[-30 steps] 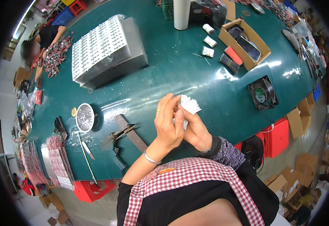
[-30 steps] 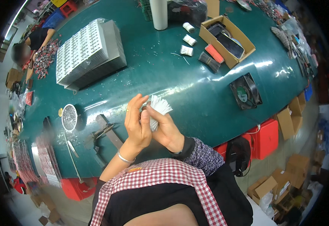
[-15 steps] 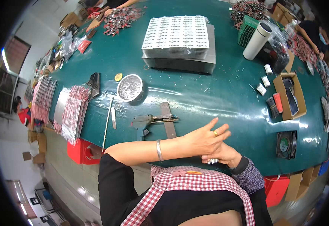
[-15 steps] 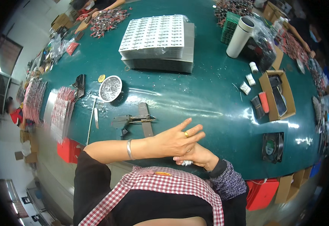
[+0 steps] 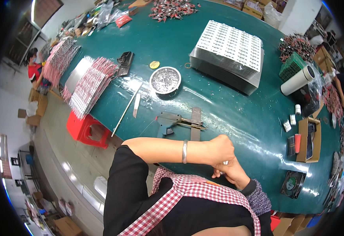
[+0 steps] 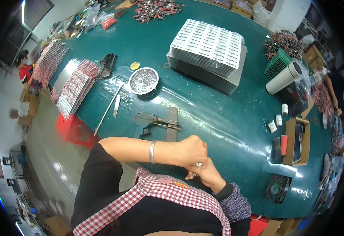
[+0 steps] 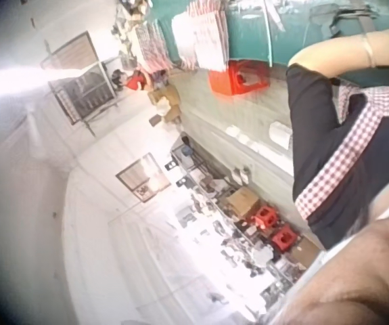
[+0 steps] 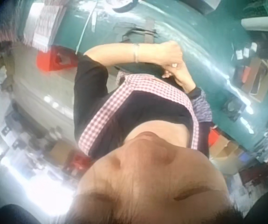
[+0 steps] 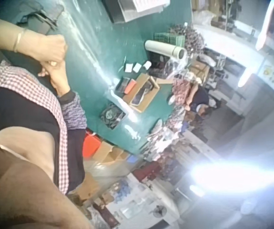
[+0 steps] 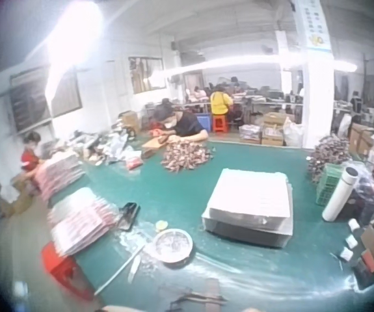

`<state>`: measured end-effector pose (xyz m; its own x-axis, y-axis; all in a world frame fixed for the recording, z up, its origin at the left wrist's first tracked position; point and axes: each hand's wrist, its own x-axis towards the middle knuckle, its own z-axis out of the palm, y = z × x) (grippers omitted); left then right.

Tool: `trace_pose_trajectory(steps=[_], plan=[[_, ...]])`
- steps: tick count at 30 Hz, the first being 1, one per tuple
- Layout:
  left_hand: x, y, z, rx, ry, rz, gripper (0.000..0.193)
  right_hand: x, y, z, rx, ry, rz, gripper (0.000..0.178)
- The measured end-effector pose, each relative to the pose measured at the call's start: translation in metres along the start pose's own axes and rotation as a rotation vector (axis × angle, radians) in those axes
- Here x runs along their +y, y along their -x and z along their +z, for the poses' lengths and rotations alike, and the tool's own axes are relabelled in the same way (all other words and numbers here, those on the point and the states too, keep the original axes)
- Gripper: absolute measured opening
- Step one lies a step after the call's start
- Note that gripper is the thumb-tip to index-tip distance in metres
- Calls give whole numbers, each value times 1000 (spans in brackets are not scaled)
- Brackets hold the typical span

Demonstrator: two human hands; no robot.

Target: The person solders wires onto a circuit board with a soldering gun, stacks the finished board, and binds bundles of wires with rubber bands by hand.

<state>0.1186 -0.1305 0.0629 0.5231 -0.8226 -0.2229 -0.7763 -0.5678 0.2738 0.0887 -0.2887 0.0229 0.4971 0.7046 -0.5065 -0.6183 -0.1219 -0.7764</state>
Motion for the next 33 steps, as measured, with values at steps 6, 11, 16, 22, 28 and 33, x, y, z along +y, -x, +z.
trace_pose_trajectory(steps=[6,11,16,22,28,33], plan=[[-42,34,-17,802,531,-413,27,-12,4,14,-154,-592,25,15],[-14,34,2,262,1096,-61,47,-11,7,36,-174,-544,149,15],[-34,68,-8,754,1332,-238,37,-2,5,37,-288,-650,72,13],[-112,169,31,958,356,-1291,13,7,0,15,-285,-1152,56,18],[-165,218,102,890,283,-1462,16,-4,-21,22,-150,-1332,-50,20],[-182,215,110,663,186,-1446,17,-3,-20,15,-77,-1275,-182,18]])
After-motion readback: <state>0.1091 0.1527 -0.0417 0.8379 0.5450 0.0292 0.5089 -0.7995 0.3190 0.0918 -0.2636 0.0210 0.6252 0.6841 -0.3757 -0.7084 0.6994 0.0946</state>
